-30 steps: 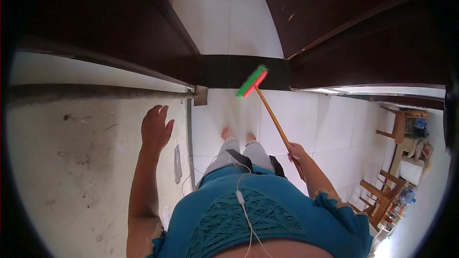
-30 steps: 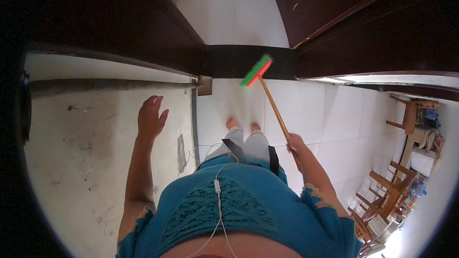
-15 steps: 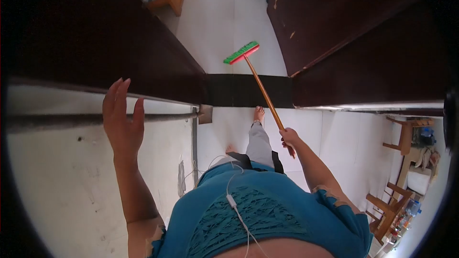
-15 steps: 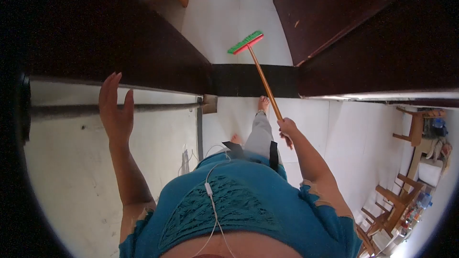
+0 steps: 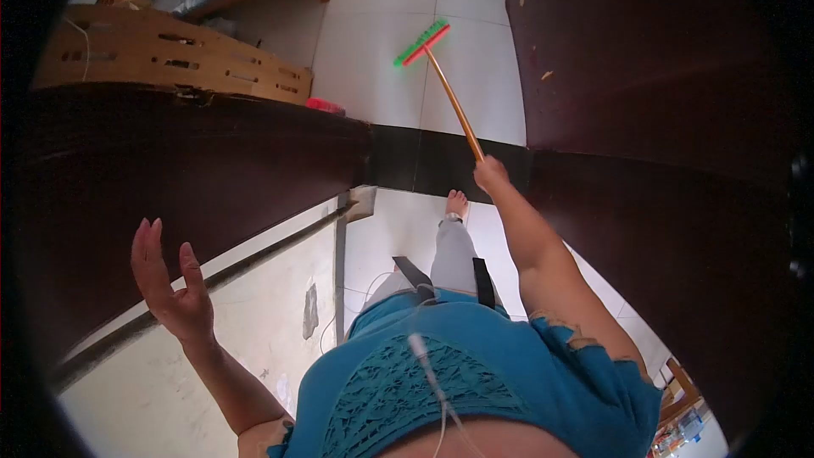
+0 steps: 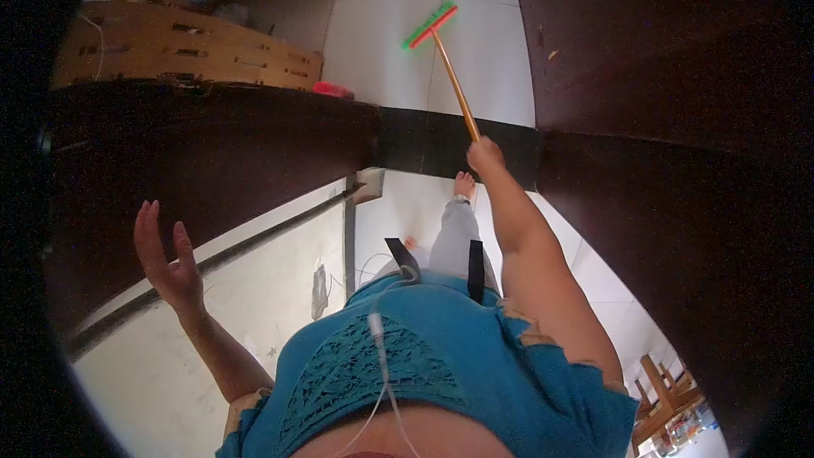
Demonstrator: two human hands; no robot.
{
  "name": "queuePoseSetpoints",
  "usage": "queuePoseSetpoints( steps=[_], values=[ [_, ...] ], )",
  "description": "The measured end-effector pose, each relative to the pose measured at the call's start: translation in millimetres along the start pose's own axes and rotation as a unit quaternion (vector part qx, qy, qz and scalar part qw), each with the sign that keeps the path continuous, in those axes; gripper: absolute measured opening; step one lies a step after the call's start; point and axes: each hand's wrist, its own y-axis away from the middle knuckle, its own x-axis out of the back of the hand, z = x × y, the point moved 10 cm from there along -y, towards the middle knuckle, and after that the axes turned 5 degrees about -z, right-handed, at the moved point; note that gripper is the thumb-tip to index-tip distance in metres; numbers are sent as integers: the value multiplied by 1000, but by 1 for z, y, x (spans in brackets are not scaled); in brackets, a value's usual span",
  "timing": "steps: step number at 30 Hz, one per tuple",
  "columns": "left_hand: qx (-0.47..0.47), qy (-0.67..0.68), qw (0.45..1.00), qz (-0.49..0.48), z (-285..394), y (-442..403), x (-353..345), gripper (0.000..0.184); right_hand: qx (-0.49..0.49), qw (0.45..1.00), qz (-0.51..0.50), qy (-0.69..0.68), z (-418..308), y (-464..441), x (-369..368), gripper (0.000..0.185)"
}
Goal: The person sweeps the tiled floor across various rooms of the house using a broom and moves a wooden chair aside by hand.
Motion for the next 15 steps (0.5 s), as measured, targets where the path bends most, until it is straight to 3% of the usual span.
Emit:
queuePoseSetpoints(
  steps=[1,2,5,6,8,9,10,12,15],
  values=[
    [-2,-12,1000,6,-4,2,3,31,45,997,-15,53,16,10,-15,27],
    [6,-11,1000,10,-8,-1,4,31,-60,998,-33,-8,71,22,-33,30],
    [26,-8,999,17,-16,-12,2,30,-23,991,-105,83,167,139,-59,34],
    [24,-19,999,23,-16,-15,4,30,-149,982,-115,-25,212,184,-58,25],
    [32,-19,999,37,-12,-22,8,28,-52,995,-76,36,243,242,-44,34],
    [35,-19,998,45,-9,-25,10,27,-86,993,-72,32,250,263,-33,34],
    [45,77,995,54,-8,-27,9,23,-118,990,-67,29,251,274,-17,35],
    [65,272,957,74,-13,-23,6,14,-76,995,-62,-2,228,272,-2,35],
    [21,557,830,-33,8,-30,-8,12,-54,996,-72,14,182,226,8,38]
  ],
)
